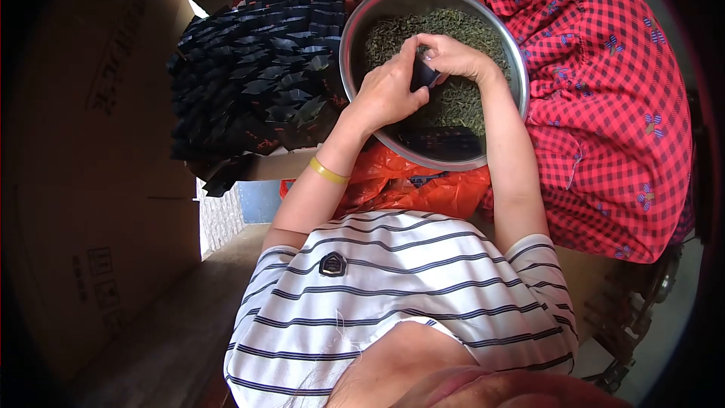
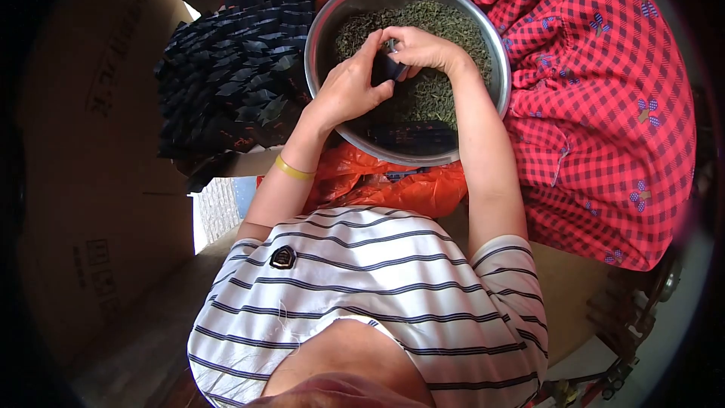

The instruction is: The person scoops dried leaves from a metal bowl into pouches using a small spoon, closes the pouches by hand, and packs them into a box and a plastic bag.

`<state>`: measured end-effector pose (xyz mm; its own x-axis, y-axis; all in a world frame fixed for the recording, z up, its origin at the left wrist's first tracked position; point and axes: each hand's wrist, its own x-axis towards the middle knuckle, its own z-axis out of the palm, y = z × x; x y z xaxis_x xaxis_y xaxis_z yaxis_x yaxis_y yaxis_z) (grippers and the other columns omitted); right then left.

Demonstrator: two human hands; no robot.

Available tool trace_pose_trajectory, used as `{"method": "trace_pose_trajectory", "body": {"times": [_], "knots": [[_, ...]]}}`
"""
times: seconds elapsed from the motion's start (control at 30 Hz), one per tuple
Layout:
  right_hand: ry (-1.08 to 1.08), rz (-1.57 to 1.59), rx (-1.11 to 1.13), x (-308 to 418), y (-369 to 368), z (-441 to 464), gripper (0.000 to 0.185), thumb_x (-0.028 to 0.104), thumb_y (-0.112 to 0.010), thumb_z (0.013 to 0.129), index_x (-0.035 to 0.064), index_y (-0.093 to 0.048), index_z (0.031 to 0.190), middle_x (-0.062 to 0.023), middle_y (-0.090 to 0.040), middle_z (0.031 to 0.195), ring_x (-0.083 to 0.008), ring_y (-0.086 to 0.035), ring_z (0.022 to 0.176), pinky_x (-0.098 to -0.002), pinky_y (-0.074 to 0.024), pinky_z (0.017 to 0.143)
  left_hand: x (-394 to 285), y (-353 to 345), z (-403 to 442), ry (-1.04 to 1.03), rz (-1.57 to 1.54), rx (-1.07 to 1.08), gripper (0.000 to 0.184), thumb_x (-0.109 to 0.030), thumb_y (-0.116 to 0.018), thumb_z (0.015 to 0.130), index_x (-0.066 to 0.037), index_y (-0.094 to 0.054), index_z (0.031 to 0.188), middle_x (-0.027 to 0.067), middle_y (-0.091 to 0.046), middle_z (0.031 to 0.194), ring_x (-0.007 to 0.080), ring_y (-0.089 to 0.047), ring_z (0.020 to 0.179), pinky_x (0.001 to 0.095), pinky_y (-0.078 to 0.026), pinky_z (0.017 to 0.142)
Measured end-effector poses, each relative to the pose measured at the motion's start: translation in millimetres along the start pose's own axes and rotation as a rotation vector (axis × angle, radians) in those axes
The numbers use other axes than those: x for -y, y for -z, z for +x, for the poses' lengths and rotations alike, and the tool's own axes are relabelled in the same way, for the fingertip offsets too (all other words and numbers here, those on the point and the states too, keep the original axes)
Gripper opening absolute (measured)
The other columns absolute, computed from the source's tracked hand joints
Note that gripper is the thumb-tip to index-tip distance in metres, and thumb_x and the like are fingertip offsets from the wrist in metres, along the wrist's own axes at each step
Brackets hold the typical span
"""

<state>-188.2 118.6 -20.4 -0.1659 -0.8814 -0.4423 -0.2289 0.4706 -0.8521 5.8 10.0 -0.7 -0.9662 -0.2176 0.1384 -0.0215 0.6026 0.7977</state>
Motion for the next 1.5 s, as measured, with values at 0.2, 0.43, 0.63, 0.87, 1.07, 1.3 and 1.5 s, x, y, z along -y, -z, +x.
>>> {"method": "trace_pose_trajectory", "body": {"times": [0.2,0.43,0.63,0.87,1.07,1.3,1.5], "knots": [[-0.04,0.06,-0.023,16.2,-7.5,-8.0,0.047,0.011,-0.061,0.088,0.0079,-0.049,0.133,0.0042,-0.061,0.083,-0.0058,-0.058,0.074,-0.0223,-0.0484,0.059,-1.8,1.5,-0.1,0.084,0.018,0.037,0.081,-0.019,-0.071,0.075,-0.002,-0.029,0.143,0.0281,-0.066,0.103,0.0427,-0.065,0.099,0.0482,-0.052,0.085],[0.079,0.097,-0.035,16.3,-0.3,-17.5,0.054,0.032,-0.069,0.09,0.0097,-0.05,0.135,0.0009,-0.064,0.08,-0.0078,-0.06,0.073,-0.0211,-0.0479,0.057,0.4,0.3,-0.5,0.152,0.048,-0.025,0.071,-0.024,-0.07,0.076,0.0,-0.045,0.138,0.0255,-0.068,0.099,0.0419,-0.066,0.094,0.0468,-0.052,0.083],[0.057,-0.055,-0.58,2.6,2.8,8.1,0.04,0.043,-0.073,0.085,0.0095,-0.067,0.106,-0.0002,-0.067,0.078,-0.0125,-0.064,0.07,-0.0284,-0.0508,0.064,-0.3,1.9,0.3,0.171,0.004,-0.129,0.064,-0.024,-0.07,0.075,0.001,-0.053,0.131,0.0253,-0.068,0.101,0.0408,-0.066,0.096,0.0451,-0.052,0.086],[-0.109,-0.826,-0.66,7.7,-28.9,23.4,0.06,0.022,-0.067,0.078,0.0149,-0.051,0.135,-0.0135,-0.071,0.105,-0.0371,-0.068,0.099,-0.047,-0.0527,0.086,0.8,1.2,4.6,0.138,-0.052,-0.375,0.062,-0.02,-0.069,0.074,0.002,-0.053,0.129,0.026,-0.066,0.11,0.0427,-0.064,0.101,0.0477,-0.051,0.089],[0.031,-0.183,-0.612,-2.3,3.5,24.5,0.026,0.015,-0.067,0.087,0.0004,-0.068,0.108,-0.0023,-0.069,0.082,-0.0124,-0.064,0.074,-0.0289,-0.0517,0.069,2.3,0.2,3.5,0.163,-0.015,-0.343,0.064,-0.021,-0.069,0.074,0.003,-0.052,0.13,0.0263,-0.065,0.114,0.0414,-0.064,0.105,0.0464,-0.05,0.092],[0.329,-0.508,-1.133,-8.8,9.5,20.0,0.022,0.027,-0.065,0.093,0.0085,-0.067,0.105,-0.0127,-0.068,0.083,-0.0216,-0.067,0.073,-0.0353,-0.0531,0.069,4.2,-1.8,4.9,0.14,-0.021,-0.363,0.063,-0.021,-0.069,0.074,0.003,-0.052,0.13,0.027,-0.065,0.113,0.0419,-0.063,0.105,0.0467,-0.05,0.092],[0.299,-0.304,-0.763,-22.9,-21.5,40.2,0.031,0.034,-0.053,0.096,0.0041,-0.061,0.099,-0.0182,-0.068,0.084,-0.034,-0.07,0.071,-0.0437,-0.0542,0.069,4.5,-2.4,5.5,0.122,-0.011,-0.376,0.062,-0.021,-0.069,0.075,0.003,-0.053,0.13,0.0271,-0.065,0.112,0.0421,-0.063,0.104,0.0467,-0.051,0.091]]}}
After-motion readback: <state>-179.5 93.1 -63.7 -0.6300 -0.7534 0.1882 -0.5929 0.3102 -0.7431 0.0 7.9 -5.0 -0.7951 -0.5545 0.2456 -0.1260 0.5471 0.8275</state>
